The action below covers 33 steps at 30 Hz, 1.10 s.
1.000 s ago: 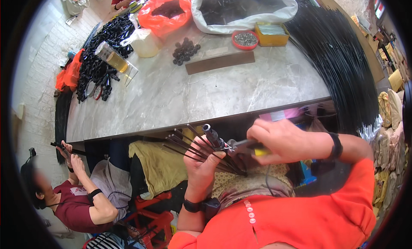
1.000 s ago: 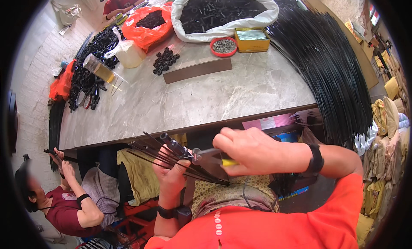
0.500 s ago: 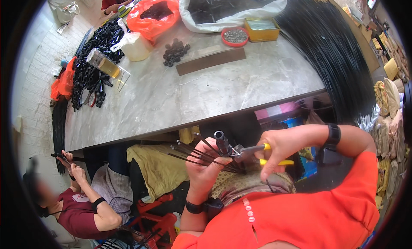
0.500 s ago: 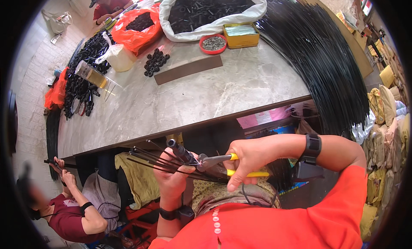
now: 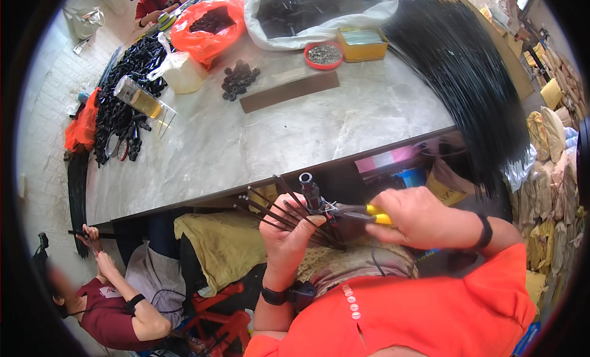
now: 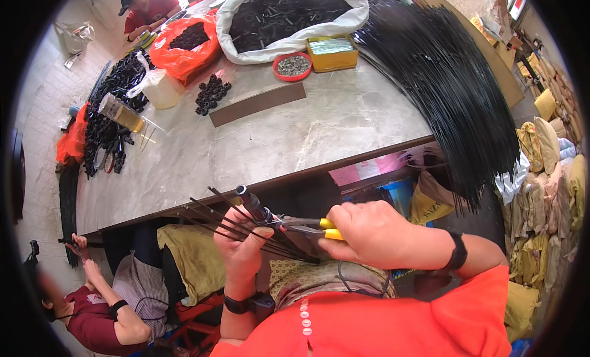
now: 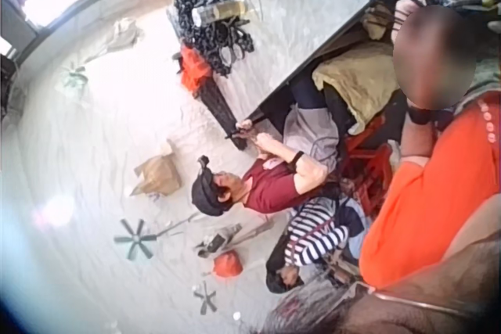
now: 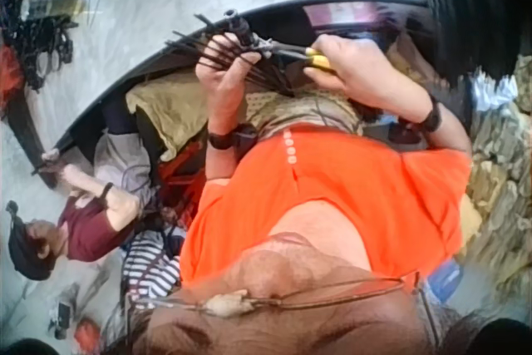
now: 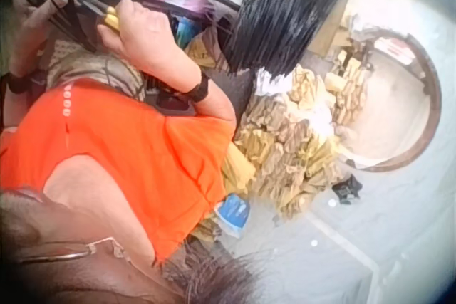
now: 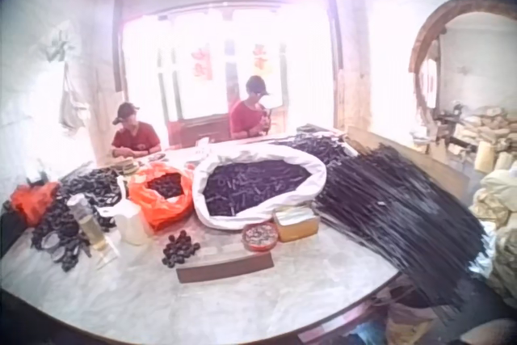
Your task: Assembling umbrella frames by connecting ribs and cutting plastic fasteners with pliers in a workshop.
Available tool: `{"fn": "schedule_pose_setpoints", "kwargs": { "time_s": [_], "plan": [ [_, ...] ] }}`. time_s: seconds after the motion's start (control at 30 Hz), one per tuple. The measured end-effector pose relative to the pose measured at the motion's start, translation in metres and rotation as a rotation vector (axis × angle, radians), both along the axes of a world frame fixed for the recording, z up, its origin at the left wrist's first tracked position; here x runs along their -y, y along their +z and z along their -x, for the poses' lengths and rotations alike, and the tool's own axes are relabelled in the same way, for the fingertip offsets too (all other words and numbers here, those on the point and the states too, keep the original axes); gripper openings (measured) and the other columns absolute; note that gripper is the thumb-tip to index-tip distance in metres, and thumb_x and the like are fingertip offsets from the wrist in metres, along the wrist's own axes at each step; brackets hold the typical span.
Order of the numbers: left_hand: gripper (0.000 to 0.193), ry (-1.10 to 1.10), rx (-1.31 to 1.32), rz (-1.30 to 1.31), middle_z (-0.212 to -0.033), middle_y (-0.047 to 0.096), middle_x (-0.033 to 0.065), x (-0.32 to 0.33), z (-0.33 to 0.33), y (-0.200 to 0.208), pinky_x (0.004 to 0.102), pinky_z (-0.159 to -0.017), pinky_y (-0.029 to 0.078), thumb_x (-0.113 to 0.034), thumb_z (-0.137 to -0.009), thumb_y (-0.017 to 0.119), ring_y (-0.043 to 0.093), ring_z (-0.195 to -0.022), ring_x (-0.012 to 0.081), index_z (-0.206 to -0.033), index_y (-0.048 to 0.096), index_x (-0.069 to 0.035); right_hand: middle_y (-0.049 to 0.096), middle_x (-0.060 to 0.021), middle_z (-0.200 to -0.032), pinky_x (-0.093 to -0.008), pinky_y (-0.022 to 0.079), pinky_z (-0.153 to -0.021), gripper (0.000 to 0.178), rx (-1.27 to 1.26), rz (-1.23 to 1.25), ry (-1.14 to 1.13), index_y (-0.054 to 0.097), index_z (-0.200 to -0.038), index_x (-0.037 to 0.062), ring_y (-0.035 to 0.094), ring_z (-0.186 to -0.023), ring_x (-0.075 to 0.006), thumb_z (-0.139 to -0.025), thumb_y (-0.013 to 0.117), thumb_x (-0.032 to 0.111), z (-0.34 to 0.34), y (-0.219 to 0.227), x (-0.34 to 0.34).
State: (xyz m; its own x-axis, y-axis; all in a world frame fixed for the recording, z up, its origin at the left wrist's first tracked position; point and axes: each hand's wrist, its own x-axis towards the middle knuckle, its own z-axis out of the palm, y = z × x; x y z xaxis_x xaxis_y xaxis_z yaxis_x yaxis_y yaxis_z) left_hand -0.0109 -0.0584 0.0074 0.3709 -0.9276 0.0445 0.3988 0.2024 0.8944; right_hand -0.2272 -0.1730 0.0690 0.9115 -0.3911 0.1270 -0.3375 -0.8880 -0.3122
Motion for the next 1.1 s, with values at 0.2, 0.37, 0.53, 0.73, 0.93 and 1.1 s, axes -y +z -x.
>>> {"fn": "schedule_pose_setpoints", "kwargs": {
  "time_s": [0.2,0.37,0.53,0.73,0.93,1.1],
  "plan": [
    [0.025,-0.098,0.004,-0.018,-0.094,0.067,0.0077,0.002,-0.004,0.0,0.0281,-0.078,0.054,0.011,-0.081,0.07,0.066,-0.085,0.0142,-0.1,0.058,0.001,0.066,-0.0084,-0.07,-0.0288,0.049,-0.055,0.039,-0.381,-1.353,-0.02,0.059,-0.087,0.0009,0.065,-0.06,-0.0137,-0.079,0.083,0.03,-0.004,0.008,0.03],
    [0.026,-0.042,0.008,-0.014,-0.095,0.066,0.0058,0.0,-0.008,-0.01,0.0266,-0.079,0.053,0.012,-0.08,0.071,0.065,-0.087,0.013,-0.1,0.058,0.001,0.066,-0.0042,-0.065,-0.0292,0.05,-0.056,0.036,-0.184,-1.094,-0.005,0.057,-0.098,0.0015,0.065,-0.06,-0.0124,-0.08,0.08,0.023,-0.008,-0.001,0.023],
    [0.027,0.05,0.052,0.002,-0.095,0.064,0.0048,0.0,-0.013,-0.012,0.0254,-0.077,0.051,0.012,-0.079,0.071,0.063,-0.086,0.0114,-0.099,0.058,0.0,0.061,-0.0128,-0.1,-0.0353,0.051,-0.064,0.062,0.227,0.1,0.082,0.054,-0.124,-0.0032,0.064,-0.077,-0.0244,-0.073,0.078,0.022,-0.005,-0.017,0.013],
    [0.027,0.052,0.052,0.022,-0.094,0.064,0.0046,0.002,-0.009,-0.009,0.0249,-0.075,0.051,0.011,-0.079,0.072,0.062,-0.083,0.0108,-0.098,0.058,0.0,0.057,-0.0135,-0.101,-0.0389,0.05,-0.069,0.071,0.189,0.263,-0.015,0.05,-0.133,-0.004,0.06,-0.084,-0.0265,-0.071,0.077,0.021,-0.003,-0.026,-0.002],
    [0.027,0.015,0.009,0.022,-0.096,0.066,0.0076,0.006,-0.009,-0.009,0.0288,-0.078,0.055,0.012,-0.079,0.071,0.066,-0.087,0.0149,-0.099,0.057,0.0,0.055,-0.0156,-0.102,-0.0421,0.052,-0.071,0.059,0.072,-0.143,0.029,0.049,-0.131,-0.0028,0.061,-0.083,-0.0335,-0.079,0.073,0.011,0.003,-0.012,0.003],
    [0.025,-0.075,0.024,0.002,-0.095,0.069,0.0117,0.007,-0.015,-0.009,0.0319,-0.078,0.057,0.011,-0.081,0.07,0.07,-0.087,0.0194,-0.1,0.057,0.002,0.057,-0.0177,-0.1,-0.0437,0.053,-0.074,0.047,-0.086,-0.58,0.051,0.047,-0.129,0.0016,0.063,-0.084,-0.0368,-0.086,0.065,0.009,0.003,0.006,0.012]
  ]
}}
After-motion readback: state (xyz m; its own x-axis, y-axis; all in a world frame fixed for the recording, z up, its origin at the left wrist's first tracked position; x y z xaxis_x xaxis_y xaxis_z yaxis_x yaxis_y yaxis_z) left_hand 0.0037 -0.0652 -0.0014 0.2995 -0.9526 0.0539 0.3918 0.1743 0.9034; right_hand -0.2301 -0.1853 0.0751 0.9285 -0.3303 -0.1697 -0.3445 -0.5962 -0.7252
